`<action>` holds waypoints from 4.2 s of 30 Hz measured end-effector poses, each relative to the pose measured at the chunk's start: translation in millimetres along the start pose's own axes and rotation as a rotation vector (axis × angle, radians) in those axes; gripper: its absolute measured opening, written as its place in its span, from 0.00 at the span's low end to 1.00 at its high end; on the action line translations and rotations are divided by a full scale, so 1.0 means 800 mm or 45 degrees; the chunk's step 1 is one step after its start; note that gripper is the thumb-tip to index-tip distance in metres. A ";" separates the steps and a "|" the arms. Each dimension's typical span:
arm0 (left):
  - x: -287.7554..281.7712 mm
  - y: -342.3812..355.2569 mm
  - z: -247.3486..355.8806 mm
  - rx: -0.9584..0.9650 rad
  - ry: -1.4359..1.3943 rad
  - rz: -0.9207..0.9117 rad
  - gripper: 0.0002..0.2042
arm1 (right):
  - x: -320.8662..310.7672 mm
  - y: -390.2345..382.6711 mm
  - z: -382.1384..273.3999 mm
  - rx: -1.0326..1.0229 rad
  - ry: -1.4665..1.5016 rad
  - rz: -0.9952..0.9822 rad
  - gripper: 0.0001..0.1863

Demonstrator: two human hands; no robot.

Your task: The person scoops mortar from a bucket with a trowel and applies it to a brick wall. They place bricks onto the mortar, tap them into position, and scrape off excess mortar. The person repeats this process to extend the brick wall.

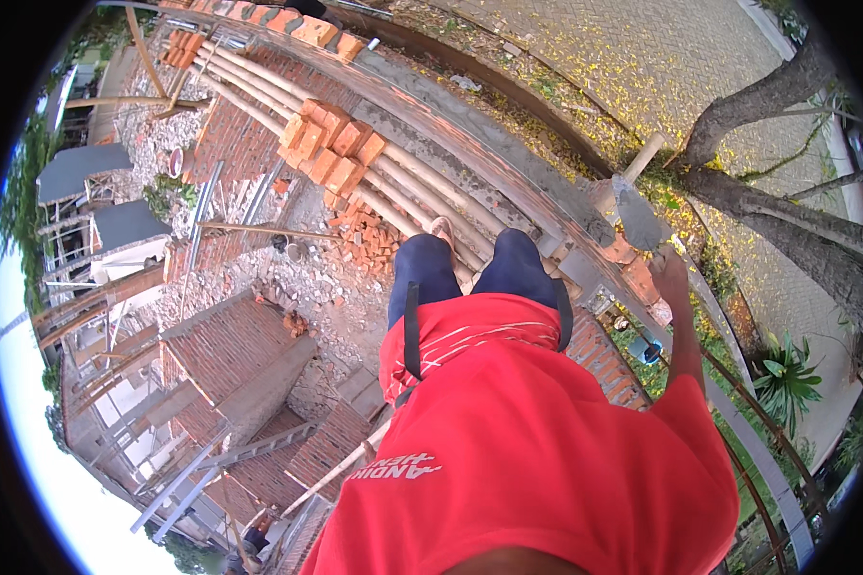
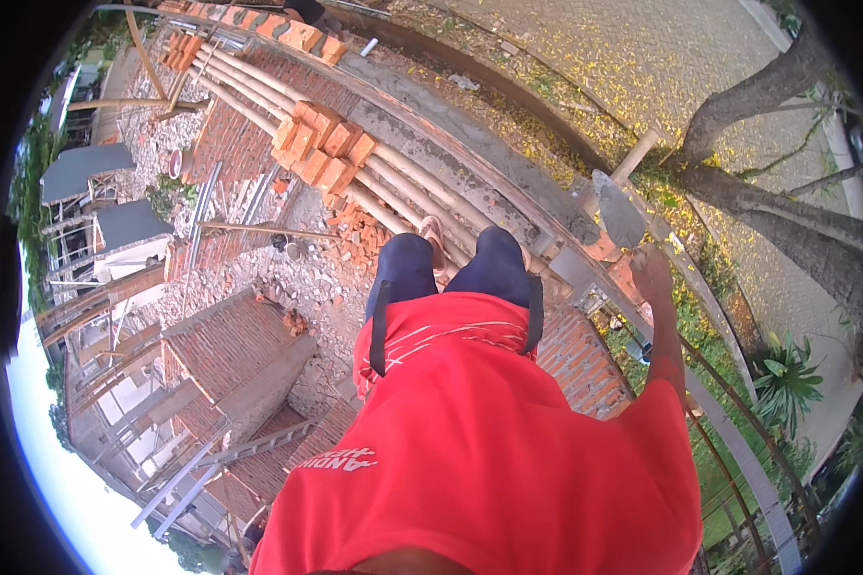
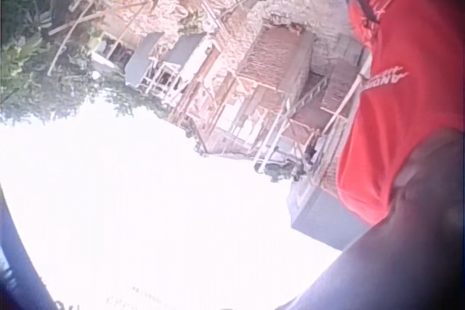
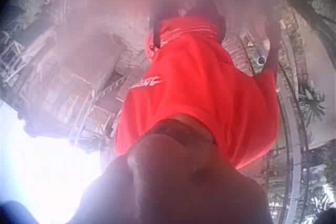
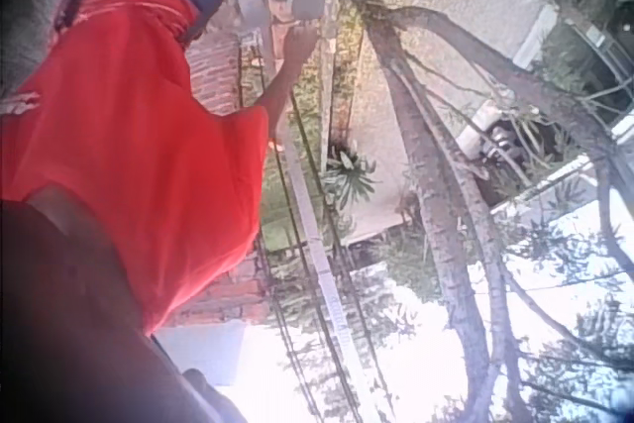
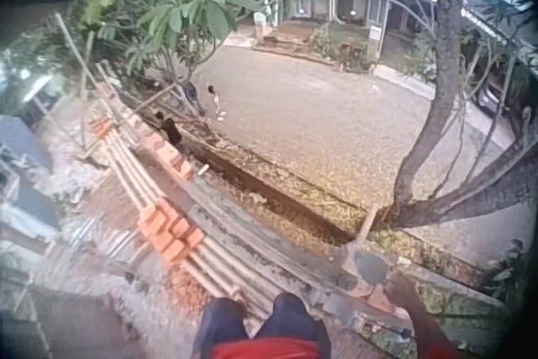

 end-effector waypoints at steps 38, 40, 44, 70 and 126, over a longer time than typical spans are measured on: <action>-0.009 1.244 0.700 1.129 1.131 -0.500 0.54 | 0.461 -0.059 -0.692 1.020 0.531 -0.821 0.12; -0.010 1.270 0.691 0.962 1.114 -0.651 0.54 | 0.464 -0.069 -0.687 1.181 0.588 -0.781 0.12; -0.005 1.275 0.665 0.674 0.916 -0.865 0.54 | 0.468 -0.086 -0.691 1.430 0.715 -0.719 0.11; -0.033 0.890 0.516 0.366 -1.127 -0.518 0.51 | 0.420 0.062 -0.988 -0.109 0.723 -0.807 0.15; 0.288 0.310 0.221 -0.272 -1.621 -0.339 0.36 | 0.240 0.352 -0.964 -0.572 0.043 -0.102 0.29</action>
Point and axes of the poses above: each hand's wrist, its own y-axis towards the middle knuckle, its own x-axis out of the palm, z = x × y, the point moved 9 cm from there along y, towards the middle knuckle, and after that the axes turned 12 degrees about x, right-handed, at the moved point
